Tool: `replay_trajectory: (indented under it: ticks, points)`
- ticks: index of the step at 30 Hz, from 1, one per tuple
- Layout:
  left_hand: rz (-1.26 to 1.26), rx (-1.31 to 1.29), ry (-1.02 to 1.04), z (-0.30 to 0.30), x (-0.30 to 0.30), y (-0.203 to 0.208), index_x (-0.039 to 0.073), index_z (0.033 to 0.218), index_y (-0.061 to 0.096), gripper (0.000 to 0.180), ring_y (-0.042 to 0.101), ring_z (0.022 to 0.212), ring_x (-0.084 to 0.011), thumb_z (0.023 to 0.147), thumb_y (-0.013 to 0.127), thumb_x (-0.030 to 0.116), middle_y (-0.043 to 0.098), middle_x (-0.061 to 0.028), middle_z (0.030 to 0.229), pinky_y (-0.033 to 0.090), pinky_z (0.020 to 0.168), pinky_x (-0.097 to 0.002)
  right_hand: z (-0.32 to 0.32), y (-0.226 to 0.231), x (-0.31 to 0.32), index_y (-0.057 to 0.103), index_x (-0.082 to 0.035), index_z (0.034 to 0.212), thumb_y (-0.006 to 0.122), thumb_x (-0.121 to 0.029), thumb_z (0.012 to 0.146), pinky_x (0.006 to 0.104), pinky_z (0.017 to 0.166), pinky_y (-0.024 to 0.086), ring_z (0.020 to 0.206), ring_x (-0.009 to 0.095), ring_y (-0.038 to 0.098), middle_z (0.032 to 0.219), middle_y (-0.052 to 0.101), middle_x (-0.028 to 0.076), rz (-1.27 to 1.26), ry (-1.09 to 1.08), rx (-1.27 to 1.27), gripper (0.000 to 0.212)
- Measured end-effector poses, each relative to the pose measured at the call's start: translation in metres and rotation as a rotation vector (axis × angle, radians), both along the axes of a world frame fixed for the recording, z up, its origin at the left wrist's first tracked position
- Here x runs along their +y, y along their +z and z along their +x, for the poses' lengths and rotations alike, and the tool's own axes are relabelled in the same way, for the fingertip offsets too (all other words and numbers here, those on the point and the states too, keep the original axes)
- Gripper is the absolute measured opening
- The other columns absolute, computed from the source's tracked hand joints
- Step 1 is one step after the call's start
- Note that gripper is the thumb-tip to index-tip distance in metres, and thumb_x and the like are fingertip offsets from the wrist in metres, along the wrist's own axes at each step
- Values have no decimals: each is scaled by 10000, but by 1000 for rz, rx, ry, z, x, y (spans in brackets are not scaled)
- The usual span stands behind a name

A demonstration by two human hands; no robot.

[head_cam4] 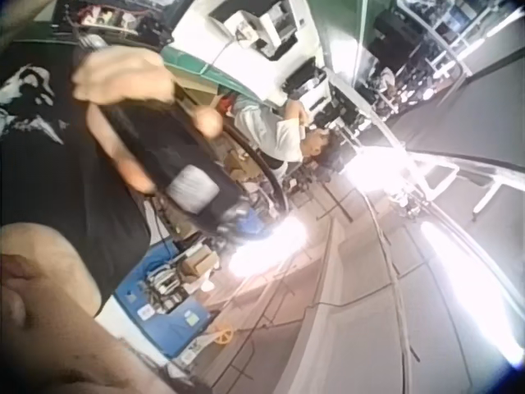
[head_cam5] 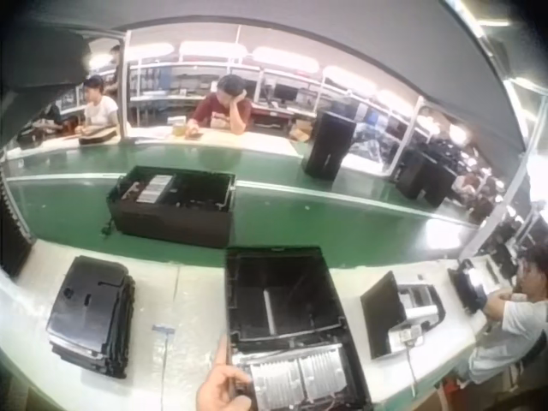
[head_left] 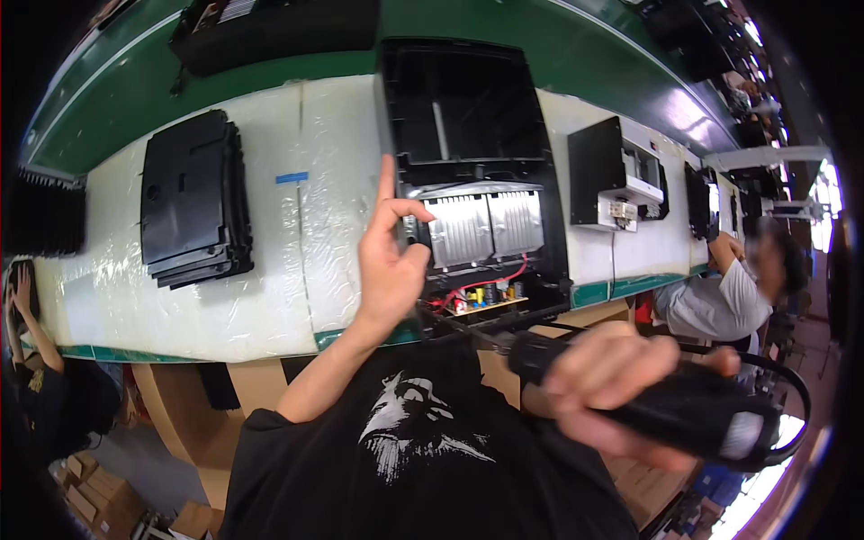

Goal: Assemble an electronic device by installing internal components and securing the outer casing with an electric screwdriver.

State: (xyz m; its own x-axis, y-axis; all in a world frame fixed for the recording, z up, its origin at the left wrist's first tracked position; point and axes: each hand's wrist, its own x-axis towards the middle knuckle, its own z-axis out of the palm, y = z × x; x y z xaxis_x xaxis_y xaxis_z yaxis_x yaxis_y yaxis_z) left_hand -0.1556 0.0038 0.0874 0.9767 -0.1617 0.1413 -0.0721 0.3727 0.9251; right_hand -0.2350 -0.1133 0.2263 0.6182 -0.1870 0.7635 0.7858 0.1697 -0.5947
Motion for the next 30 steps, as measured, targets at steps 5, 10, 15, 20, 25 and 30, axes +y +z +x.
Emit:
replay_trajectory:
  ticks: [5, 10, 15, 20, 25, 30]
  points:
    - [53, 107, -20, -10, 24, 6, 54, 819, 433, 337, 213, 1390, -268, 551, 400, -147, 180, -219, 1516, 183, 1070, -281, -31, 31, -86, 437, 7, 1175, 520, -579, 855, 233, 418, 365, 465, 119, 424, 742, 464, 47, 76, -469, -223, 673]
    - [231, 1, 67, -23, 40, 11, 60, 786, 410, 299, 190, 1405, -299, 574, 377, -148, 238, -253, 1485, 115, 1099, -339, -42, 17, -186, 490, -50, 1015, 433, -815, 726, 296, 477, 397, 509, 170, 475, 696, 520, 65, 66, -1143, -157, 820]
    - [292, 67, 79, -24, 36, 15, 60, 774, 400, 287, 217, 1399, -289, 571, 368, -141, 262, -243, 1479, 111, 1101, -337, -17, -14, -232, 488, -24, 735, 348, -841, 732, 324, 573, 432, 538, 217, 488, 635, 501, 95, 72, -1289, -21, 829]
    - [342, 23, 100, -23, 34, 12, 62, 757, 385, 287, 163, 1417, -319, 547, 355, -131, 264, -236, 1480, 79, 1111, -351, -14, -35, -253, 511, -5, 717, 295, -814, 775, 322, 611, 443, 544, 222, 501, 609, 496, 102, 88, -1250, 48, 840]
    - [339, 65, 109, -23, 34, 13, 61, 751, 380, 284, 147, 1420, -328, 537, 353, -125, 263, -236, 1481, 74, 1112, -356, -7, -31, -268, 543, -21, 705, 315, -816, 768, 311, 559, 425, 528, 200, 506, 619, 529, 84, 50, -1036, 95, 829]
    - [334, 85, 116, -22, 34, 11, 63, 745, 379, 282, 147, 1419, -334, 537, 354, -125, 259, -234, 1483, 77, 1113, -357, 33, -10, -276, 525, -32, 858, 454, -682, 817, 333, 517, 422, 507, 198, 493, 673, 526, 98, -35, -1015, 217, 655]
